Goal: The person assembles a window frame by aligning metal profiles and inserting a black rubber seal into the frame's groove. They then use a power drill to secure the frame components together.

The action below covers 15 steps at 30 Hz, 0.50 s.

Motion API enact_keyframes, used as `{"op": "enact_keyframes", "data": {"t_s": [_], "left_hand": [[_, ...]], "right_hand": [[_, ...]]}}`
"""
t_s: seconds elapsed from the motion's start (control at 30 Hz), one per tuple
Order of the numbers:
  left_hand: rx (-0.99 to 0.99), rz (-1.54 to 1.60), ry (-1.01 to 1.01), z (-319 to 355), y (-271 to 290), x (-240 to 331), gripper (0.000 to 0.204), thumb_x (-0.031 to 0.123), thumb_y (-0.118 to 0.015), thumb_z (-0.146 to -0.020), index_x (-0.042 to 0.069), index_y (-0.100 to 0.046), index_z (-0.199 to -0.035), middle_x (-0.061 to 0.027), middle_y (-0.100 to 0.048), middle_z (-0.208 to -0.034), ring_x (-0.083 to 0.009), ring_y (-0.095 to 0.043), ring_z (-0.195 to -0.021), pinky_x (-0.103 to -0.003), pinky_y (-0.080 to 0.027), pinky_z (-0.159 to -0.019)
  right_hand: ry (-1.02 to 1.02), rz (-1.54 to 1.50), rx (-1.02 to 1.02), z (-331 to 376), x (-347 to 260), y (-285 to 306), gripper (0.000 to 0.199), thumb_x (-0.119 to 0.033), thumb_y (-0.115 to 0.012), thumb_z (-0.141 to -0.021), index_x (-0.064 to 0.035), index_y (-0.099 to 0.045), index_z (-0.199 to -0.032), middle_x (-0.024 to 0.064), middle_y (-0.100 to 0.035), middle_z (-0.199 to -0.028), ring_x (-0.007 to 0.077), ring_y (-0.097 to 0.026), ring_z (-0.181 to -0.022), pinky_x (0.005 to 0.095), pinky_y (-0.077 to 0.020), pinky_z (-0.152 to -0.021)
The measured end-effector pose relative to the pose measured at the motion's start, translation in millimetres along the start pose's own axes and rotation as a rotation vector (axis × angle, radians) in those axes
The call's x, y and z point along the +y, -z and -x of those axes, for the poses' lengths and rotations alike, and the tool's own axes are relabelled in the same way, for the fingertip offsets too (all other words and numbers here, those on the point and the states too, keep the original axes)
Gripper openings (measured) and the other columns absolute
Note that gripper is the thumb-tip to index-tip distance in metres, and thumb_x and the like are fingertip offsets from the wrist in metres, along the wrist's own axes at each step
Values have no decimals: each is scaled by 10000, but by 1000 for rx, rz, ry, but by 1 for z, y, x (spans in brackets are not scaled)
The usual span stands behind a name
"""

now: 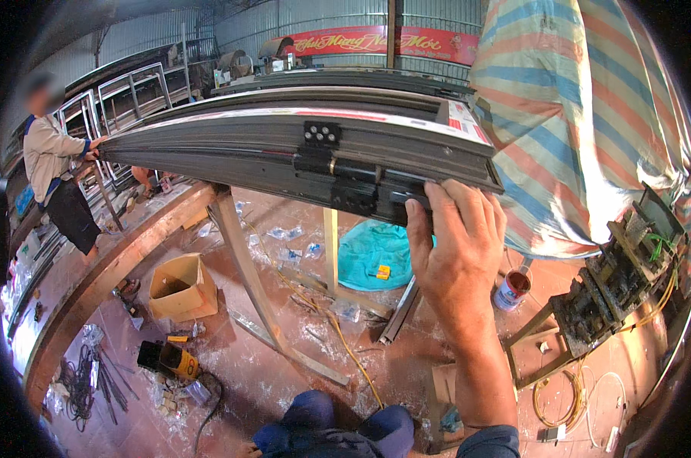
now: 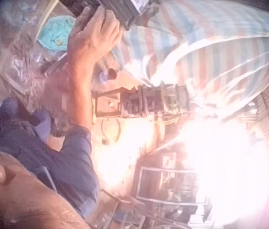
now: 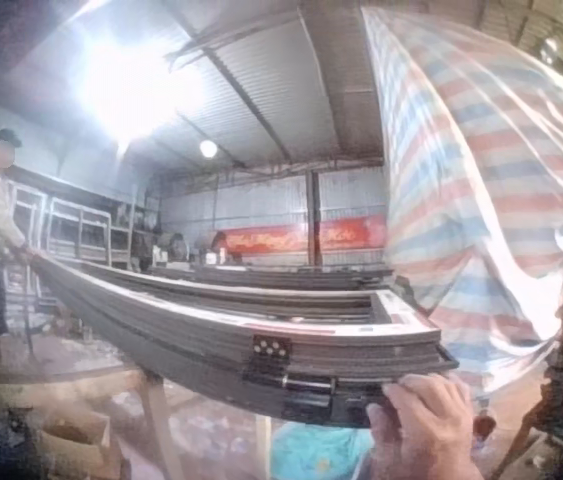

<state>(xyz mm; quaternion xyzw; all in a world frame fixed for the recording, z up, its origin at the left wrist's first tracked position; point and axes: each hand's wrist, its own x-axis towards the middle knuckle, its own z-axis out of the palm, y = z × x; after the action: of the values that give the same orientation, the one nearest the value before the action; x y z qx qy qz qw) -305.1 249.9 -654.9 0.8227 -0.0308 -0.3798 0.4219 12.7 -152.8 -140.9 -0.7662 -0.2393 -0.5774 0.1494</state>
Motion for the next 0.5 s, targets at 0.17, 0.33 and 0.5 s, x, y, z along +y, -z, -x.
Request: {"op": "enact_keyframes", "data": {"t_s": [0.17, 0.33, 0.5], "left_hand": [[-2, -48, -24, 8, 18, 11, 283, 289, -680, -1025, 42, -792, -1108, -135, -800, -956, -256, -690, -861, -485, -561, -810], [-48, 35, -124, -19, 6, -69, 255, 256, -682, -1020, 27, -780, -1072, -105, -783, -916, -250, -673, -827, -479, -537, -763], [103, -660, -233, 27, 155, 214, 328, 222, -774, -958, 9, -746, -1206, -231, -766, -1116, -416, -728, -1084, -528, -596, -925]], "right_hand": [[46, 160, 95, -5, -1, -7, 281, -229, -822, -975, -6, -786, -1143, 162, -767, -1064, 368, -724, -1058, 504, -526, -1034], [-4, 174, -35, -23, 10, -12, 260, -284, -776, -1023, -30, -757, -971, 167, -762, -907, 388, -734, -910, 511, -543, -893], [-98, 131, -142, -30, 3, -14, 484, -368, -695, -1089, -28, -636, -750, 188, -678, -730, 440, -681, -742, 556, -504, -733]]}}
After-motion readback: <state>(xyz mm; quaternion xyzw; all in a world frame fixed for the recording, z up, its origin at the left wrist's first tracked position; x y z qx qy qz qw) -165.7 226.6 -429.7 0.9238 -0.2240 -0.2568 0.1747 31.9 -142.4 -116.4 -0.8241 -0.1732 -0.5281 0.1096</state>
